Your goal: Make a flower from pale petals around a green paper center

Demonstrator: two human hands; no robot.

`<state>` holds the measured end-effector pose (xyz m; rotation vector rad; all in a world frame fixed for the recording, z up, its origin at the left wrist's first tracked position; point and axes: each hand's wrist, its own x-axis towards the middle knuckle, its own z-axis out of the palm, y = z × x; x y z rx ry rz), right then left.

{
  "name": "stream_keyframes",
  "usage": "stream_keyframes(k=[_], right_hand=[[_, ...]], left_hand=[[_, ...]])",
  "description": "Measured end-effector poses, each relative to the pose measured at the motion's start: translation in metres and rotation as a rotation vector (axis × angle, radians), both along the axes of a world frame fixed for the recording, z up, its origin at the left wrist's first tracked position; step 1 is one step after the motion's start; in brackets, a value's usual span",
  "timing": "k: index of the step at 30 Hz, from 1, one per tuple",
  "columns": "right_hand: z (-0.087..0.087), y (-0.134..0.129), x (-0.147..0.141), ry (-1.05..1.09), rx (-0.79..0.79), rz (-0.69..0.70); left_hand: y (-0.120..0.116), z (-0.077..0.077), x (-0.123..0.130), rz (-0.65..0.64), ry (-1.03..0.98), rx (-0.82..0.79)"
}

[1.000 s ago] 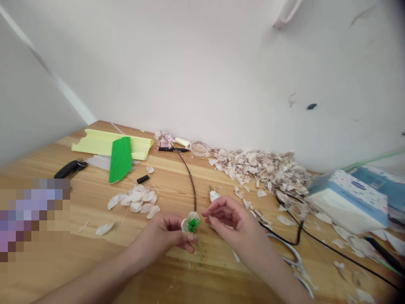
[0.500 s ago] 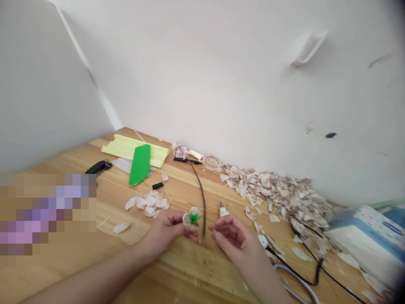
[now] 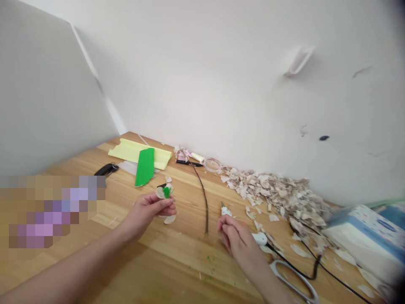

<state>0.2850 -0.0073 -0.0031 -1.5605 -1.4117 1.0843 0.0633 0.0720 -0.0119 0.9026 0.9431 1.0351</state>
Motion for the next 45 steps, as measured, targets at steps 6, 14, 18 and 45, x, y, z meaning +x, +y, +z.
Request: stream_keyframes(k=[6,14,18,45], right_hand=[[-0.006,0.008,-0.015,0.196,-0.043,0.013],[-0.039,0.031,-0.054,0.224,-0.091,-0.022],[-0.035,0.047,-0.068,0.085,-0.072,-0.020],[-0.036,0.101,-0.094,-0.578,0.163,0.260]], left_hand=[[0.001,0.005,-0.017,0.170,-0.008,-0.055],[-0.006,-0.005,-0.029,0.195,-0.005,-0.068],[-0.003,-0.002,-0.039,0.236,-0.019,-0.017],[0.009,-0.007,-0.048,0.312,-0.048,0.031]])
